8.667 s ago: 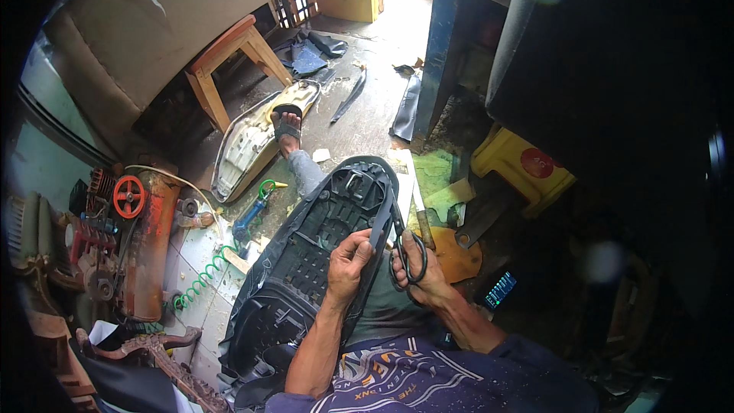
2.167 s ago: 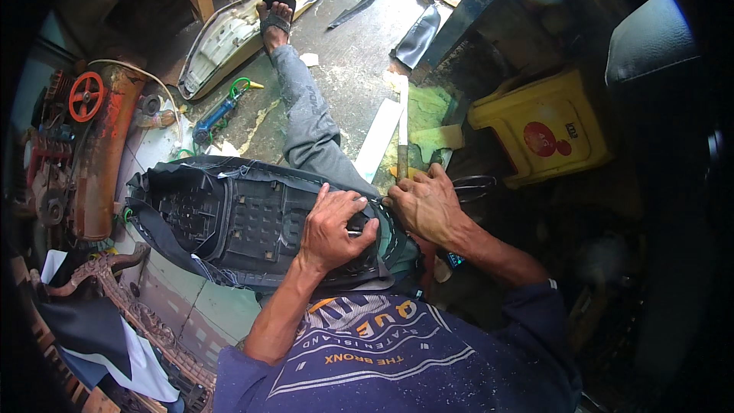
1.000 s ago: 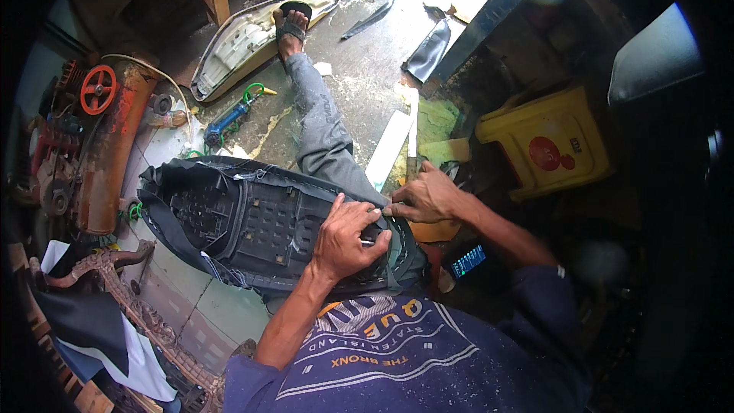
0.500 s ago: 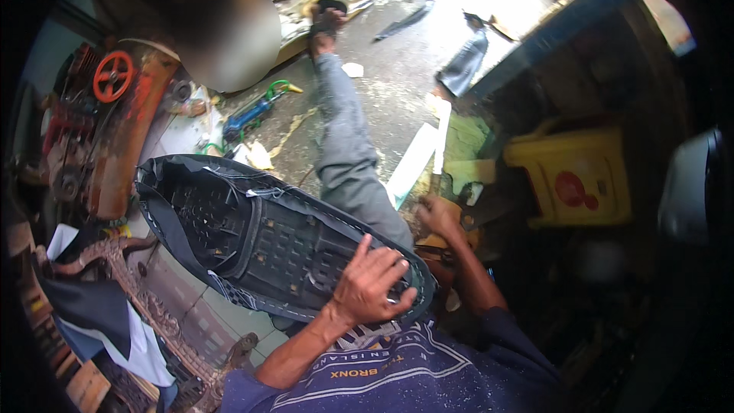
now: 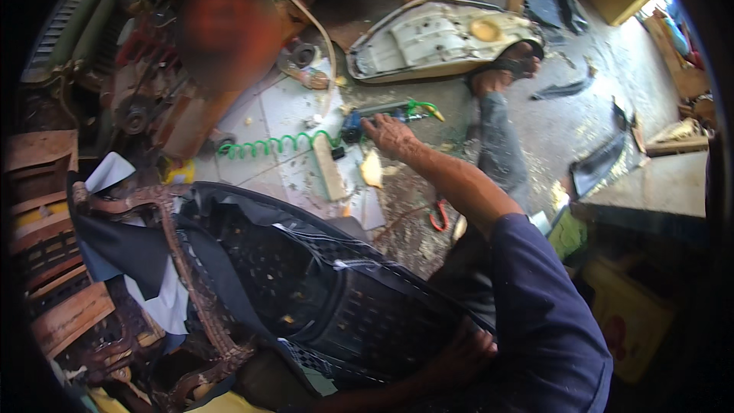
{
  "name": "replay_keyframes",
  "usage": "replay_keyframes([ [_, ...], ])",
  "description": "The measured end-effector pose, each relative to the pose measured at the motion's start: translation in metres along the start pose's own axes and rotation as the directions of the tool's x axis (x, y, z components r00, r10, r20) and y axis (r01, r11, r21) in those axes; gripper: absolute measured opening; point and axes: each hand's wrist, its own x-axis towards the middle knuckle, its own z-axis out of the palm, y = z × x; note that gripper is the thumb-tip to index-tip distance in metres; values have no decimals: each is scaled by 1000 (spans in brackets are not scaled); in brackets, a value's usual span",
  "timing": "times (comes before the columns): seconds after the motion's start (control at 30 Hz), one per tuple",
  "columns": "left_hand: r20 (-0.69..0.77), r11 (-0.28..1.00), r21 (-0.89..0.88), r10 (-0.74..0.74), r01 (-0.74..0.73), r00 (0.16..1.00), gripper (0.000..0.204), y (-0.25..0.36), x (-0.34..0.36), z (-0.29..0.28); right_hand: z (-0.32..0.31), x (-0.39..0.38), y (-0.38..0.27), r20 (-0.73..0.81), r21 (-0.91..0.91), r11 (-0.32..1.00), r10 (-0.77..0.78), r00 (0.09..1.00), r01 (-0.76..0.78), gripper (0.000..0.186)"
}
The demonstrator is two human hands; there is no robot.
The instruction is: The person trims excess black upholstery fabric from a motorcycle seat base using scissors and then staples the fabric edges to the underside of the seat using a pneumatic staple gun. The person flips the seat to check fit and continues trimming and stapling around the perimeter.
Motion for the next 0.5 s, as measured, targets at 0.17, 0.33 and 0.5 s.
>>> replay_keyframes([
  [0.17, -93, 921, -319, -267, 225, 959, 44, -13, -9, 14, 29, 55, 2, -142, -14, 991, 128, 982, -131, 57],
  [0.33, -39, 995, 98, 21, -17, 999, 42, -24, -8, -7, -24, 9, -5, -239, 812, 583, 375, 895, -27, 52],
  [0.5, -125, 996, -86, 20, -31, 992, 44, -25, -8, -31, -145, -73, -12, -273, 877, -108, 692, 669, 469, 23],
])
